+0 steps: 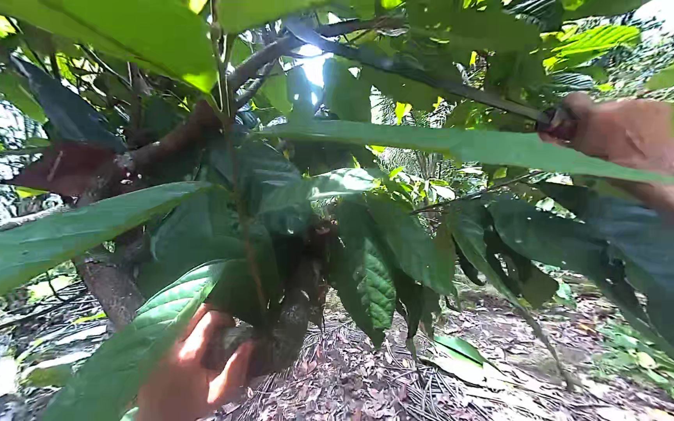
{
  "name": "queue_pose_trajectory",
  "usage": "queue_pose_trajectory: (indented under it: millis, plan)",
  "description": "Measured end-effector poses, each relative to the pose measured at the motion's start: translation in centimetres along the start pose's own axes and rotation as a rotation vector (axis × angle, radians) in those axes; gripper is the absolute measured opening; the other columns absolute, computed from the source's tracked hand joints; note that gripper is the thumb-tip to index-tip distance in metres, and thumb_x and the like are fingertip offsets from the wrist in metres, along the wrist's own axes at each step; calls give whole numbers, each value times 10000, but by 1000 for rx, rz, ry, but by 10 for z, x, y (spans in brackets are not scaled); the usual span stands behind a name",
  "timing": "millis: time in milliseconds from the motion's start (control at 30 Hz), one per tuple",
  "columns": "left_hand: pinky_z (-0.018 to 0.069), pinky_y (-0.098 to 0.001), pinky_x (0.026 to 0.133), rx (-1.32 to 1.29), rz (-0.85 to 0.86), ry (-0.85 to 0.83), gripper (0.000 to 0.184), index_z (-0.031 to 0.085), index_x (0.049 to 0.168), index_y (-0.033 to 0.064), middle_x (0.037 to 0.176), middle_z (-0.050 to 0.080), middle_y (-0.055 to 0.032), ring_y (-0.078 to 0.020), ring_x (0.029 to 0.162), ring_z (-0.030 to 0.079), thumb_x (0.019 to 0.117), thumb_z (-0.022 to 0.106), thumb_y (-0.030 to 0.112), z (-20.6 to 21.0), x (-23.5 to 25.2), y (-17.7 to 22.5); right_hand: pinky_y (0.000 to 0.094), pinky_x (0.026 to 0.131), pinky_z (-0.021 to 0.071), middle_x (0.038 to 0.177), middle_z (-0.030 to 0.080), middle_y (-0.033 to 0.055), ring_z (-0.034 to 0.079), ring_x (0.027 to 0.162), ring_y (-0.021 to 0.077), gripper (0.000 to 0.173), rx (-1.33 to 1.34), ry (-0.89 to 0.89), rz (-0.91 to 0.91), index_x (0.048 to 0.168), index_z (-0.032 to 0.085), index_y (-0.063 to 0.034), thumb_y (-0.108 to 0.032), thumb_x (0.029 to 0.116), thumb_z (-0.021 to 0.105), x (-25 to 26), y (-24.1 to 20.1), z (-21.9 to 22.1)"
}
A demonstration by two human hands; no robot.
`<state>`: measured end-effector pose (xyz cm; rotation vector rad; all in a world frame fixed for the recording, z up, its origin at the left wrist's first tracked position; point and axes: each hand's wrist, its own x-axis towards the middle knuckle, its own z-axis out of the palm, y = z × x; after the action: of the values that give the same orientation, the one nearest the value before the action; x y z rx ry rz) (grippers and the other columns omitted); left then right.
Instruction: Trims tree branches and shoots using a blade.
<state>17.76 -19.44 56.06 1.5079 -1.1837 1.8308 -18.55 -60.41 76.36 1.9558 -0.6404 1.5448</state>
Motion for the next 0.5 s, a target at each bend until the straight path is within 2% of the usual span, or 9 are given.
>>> queue_pose_trajectory:
  millis: [67,167,267,333,433,500]
  plan:
    - [485,-400,674,1,10,0,545,667,864,68,818,673,-146,-263,762,655,982,410,534,0,2,2,758,583,413,782,585,395,603,738,659,522,23,20,-26,1086,529,110,-404,997,550,-13,-2,8]
    - [488,-386,683,-2,19,13,579,664,861,69,816,672,-144,-251,765,653,988,399,568,2,0,-2,726,538,423,737,585,351,605,662,608,552,77,125,-175,1013,541,114,-434,967,579,-22,6,23]
    - [474,-383,664,-8,17,6,581,663,866,76,814,664,-139,-240,746,640,984,396,578,2,-1,-3,745,555,425,753,590,351,609,679,612,621,93,115,-168,1048,546,98,-519,978,534,-23,14,28]
    - [473,-378,671,-23,22,9,559,665,870,74,818,667,-138,-241,749,639,989,411,558,2,1,-2,751,547,418,751,584,373,603,692,641,589,65,82,-102,1064,542,94,-490,988,539,-14,24,28]
    - [480,-373,677,-27,37,7,524,656,874,78,823,668,-133,-238,762,646,992,422,531,1,2,1,804,664,425,919,614,425,607,872,679,543,57,-57,159,1170,560,66,-456,1024,543,-2,28,29]
    - [481,-371,667,-22,44,10,516,654,866,77,806,659,-127,-233,753,642,986,429,525,0,3,0,795,676,431,947,619,413,614,897,659,544,74,-79,243,1171,564,54,-469,1029,510,-3,24,36]
